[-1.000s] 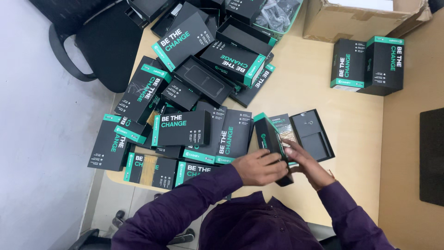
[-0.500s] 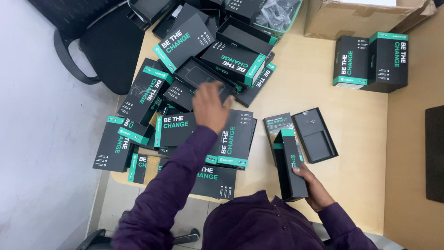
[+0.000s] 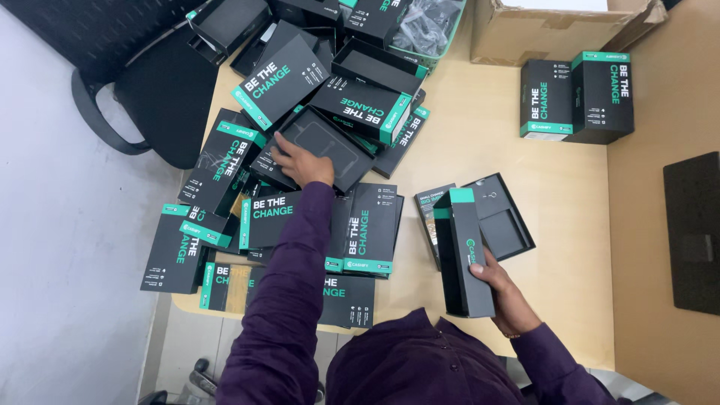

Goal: The person places items into small black and green boxes and then stacks the boxes on a table.

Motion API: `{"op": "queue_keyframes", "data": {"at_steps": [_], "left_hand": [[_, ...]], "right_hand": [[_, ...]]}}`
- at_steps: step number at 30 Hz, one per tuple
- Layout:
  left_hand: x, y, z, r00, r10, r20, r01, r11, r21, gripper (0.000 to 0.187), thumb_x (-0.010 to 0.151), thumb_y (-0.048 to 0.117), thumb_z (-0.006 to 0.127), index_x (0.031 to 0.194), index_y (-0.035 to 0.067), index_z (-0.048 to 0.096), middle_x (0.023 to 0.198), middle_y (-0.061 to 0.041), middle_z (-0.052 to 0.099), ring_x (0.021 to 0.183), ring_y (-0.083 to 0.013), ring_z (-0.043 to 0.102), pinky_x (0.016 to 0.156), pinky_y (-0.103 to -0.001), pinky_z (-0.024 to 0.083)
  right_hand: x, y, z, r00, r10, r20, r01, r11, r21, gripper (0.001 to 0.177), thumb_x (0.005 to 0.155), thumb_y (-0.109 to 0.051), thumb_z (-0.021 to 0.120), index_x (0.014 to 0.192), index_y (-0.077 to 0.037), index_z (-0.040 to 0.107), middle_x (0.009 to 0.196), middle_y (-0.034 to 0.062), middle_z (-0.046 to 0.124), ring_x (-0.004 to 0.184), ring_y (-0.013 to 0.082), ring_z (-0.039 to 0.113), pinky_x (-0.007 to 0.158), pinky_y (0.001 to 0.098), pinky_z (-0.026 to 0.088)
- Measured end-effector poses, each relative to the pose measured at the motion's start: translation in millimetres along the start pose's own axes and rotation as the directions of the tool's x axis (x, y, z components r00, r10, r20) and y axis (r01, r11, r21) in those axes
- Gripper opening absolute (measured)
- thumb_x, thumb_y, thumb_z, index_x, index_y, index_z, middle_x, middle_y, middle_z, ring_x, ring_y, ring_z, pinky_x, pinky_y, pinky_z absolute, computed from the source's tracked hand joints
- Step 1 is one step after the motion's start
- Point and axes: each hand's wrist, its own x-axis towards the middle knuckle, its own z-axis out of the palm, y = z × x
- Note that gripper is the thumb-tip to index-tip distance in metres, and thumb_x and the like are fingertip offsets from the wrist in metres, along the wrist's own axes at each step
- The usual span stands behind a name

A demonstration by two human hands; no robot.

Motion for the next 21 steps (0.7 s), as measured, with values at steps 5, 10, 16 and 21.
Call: {"op": "queue_keyframes", "data": {"at_steps": [5,10,16,21], "left_hand": [[-31,-10,12,0.986,-0.098,0.133,0.103,0.994,-0.028,0.111,0.072,-0.012,0.069,0.160,0.012,0.005,0.156,-0.023,0.025,0.137,-0.0462,0.039,0.110,-0.046,0.043],[-106,-22,44,0.952,0.269,0.144,-0.237,0.950,-0.205,0.099,0.066,-0.015,0.060,0.157,0.002,0.024,0.139,-0.029,0.054,0.131,-0.0449,0.048,0.111,-0.050,0.037],[-191,-67,85,0.578,0.225,0.784,0.313,0.827,-0.468,0.047,0.085,-0.002,0.066,0.132,-0.009,0.065,0.118,-0.020,0.074,0.111,-0.0304,0.070,0.100,-0.037,0.053],[-225,-50,57,0.389,0.192,0.901,0.540,0.745,-0.392,0.057,0.083,0.006,0.075,0.135,-0.001,0.051,0.119,-0.012,0.068,0.110,-0.0225,0.067,0.097,-0.036,0.053]], "right_hand": [[28,-9,11,0.992,-0.125,0.034,0.125,0.992,-0.001,0.097,0.078,-0.045,0.064,0.161,-0.011,0.027,0.149,0.0182,0.051,0.137,0.0299,0.051,0.109,0.0404,0.043],[57,0,29,0.988,-0.155,-0.011,0.155,0.971,0.185,0.084,0.086,-0.042,0.059,0.160,-0.012,0.032,0.141,0.0127,0.054,0.129,0.0236,0.053,0.104,0.0377,0.045],[33,9,8,0.986,-0.149,-0.070,0.163,0.944,0.287,0.077,0.088,-0.042,0.057,0.155,-0.008,0.039,0.132,0.0133,0.057,0.118,0.0237,0.059,0.093,0.0402,0.050],[13,12,-11,0.953,-0.250,-0.170,0.273,0.954,0.125,0.079,0.088,-0.039,0.058,0.157,-0.007,0.037,0.141,0.0130,0.054,0.127,0.0242,0.056,0.103,0.0366,0.046]]}}
